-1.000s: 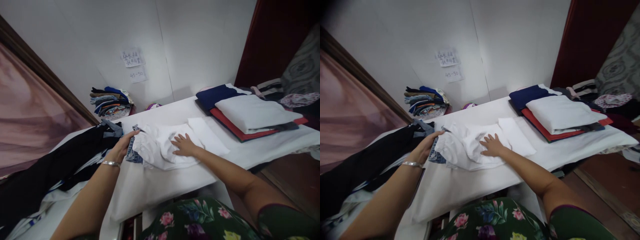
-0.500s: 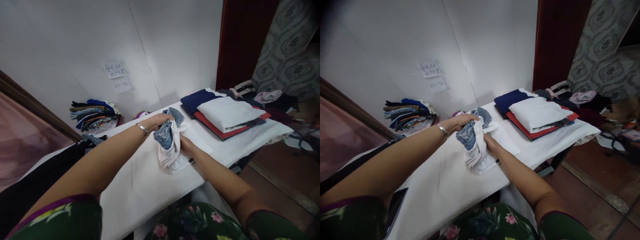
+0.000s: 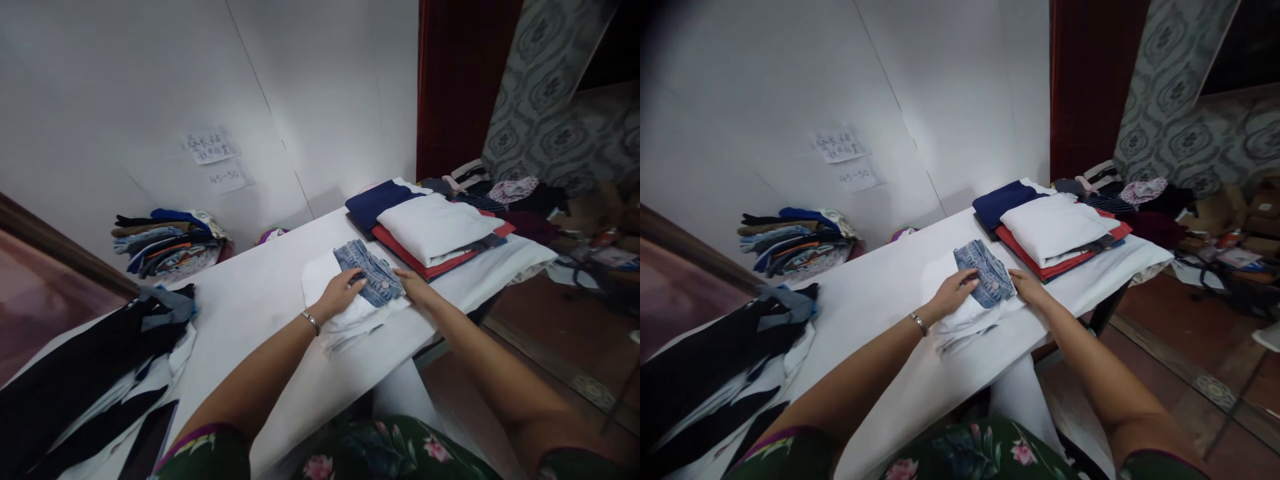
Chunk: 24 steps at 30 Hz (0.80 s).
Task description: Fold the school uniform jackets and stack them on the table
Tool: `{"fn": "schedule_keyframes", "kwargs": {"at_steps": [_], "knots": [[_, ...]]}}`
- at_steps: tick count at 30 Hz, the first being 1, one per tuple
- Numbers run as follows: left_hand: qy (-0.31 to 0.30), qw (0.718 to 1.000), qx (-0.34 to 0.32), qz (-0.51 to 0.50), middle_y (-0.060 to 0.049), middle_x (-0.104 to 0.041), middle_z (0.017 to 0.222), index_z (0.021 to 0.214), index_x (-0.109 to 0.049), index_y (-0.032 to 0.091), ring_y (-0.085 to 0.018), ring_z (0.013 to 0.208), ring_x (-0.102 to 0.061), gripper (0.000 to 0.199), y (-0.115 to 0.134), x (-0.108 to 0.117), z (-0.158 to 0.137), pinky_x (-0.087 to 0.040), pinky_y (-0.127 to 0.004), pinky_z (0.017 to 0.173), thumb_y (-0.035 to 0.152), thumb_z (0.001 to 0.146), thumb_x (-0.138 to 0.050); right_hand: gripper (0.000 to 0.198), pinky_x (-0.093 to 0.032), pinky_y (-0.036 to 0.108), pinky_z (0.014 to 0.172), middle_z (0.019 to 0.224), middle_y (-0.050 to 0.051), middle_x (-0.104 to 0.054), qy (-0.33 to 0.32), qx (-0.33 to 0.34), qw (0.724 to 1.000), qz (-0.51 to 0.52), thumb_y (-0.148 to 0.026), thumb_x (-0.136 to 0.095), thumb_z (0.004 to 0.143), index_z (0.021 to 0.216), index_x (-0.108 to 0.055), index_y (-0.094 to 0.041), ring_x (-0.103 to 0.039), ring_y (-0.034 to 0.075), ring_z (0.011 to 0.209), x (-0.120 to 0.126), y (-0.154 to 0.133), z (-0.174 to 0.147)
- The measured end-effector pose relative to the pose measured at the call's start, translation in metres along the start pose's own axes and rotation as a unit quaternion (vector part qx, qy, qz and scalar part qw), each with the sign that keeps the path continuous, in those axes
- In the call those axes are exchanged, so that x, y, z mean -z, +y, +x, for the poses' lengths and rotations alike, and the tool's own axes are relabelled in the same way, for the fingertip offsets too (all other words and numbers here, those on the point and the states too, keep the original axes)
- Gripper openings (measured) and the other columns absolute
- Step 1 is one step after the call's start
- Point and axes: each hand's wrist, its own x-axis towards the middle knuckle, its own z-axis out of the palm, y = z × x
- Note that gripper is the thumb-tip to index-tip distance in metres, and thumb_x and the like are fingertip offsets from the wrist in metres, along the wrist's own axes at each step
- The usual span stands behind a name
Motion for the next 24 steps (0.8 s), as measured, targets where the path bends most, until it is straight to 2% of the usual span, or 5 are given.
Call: {"fn": "schedule_keyframes", "kwargs": {"at_steps": [6, 9, 13, 18, 24], "knots": [[-0.001, 0.979, -0.145, 0.140, -0.012, -0.057, 0.134, 0.128, -0.055, 0.016, -0.024, 0.126, -0.050, 0.047, 0.003, -0.015, -0.009, -0.035, -0.041, 0.109, 0.044, 0.091, -0.049, 0.060, -0.054, 0.041, 0.085, 0.113, 0.013, -0.070, -0.071, -0.107, 0.984, 0.126, -0.059, -0.035, 0.092, 0.129, -0.055, -0.017, -0.066, 0.027, 0.101, 0.010, -0.021, 0.024], [0.007, 0.972, -0.162, 0.169, -0.013, -0.056, 0.135, 0.128, -0.055, 0.015, -0.025, 0.127, -0.049, 0.046, 0.005, -0.017, -0.011, -0.029, -0.046, 0.113, 0.044, 0.092, -0.047, 0.055, -0.049, 0.039, 0.096, 0.124, 0.009, -0.065, -0.054, -0.060, 0.990, 0.119, -0.041, -0.059, 0.082, 0.132, -0.053, -0.018, -0.060, 0.025, 0.113, 0.009, -0.041, 0.043], [0.011, 0.973, -0.154, 0.172, -0.013, -0.055, 0.137, 0.129, -0.053, 0.017, -0.023, 0.130, -0.046, 0.046, 0.004, -0.021, -0.011, -0.022, -0.048, 0.115, 0.044, 0.093, -0.045, 0.078, -0.043, 0.041, 0.103, 0.132, 0.008, -0.059, -0.057, 0.060, 0.983, 0.164, -0.023, -0.069, 0.070, 0.143, -0.040, -0.023, -0.054, 0.024, 0.122, 0.000, -0.048, 0.058], [-0.016, 0.975, -0.158, 0.153, -0.011, -0.057, 0.135, 0.127, -0.055, 0.017, -0.023, 0.128, -0.048, 0.045, 0.000, -0.031, -0.002, -0.028, -0.046, 0.114, 0.045, 0.093, -0.046, 0.070, -0.038, 0.049, 0.107, 0.135, 0.012, -0.056, 0.012, 0.018, 1.000, 0.007, -0.034, -0.075, 0.069, 0.133, -0.053, -0.019, -0.053, 0.031, 0.123, -0.010, -0.023, 0.062], [-0.021, 0.988, -0.132, 0.071, -0.008, -0.057, 0.135, 0.130, -0.054, 0.018, -0.021, 0.126, -0.050, 0.050, -0.004, -0.022, -0.002, -0.033, -0.039, 0.112, 0.051, 0.094, -0.040, 0.058, -0.038, 0.043, 0.109, 0.127, 0.005, -0.063, 0.021, 0.095, 0.994, -0.058, -0.010, -0.063, 0.066, 0.123, -0.063, -0.020, -0.055, 0.026, 0.121, -0.013, -0.026, 0.074]]}}
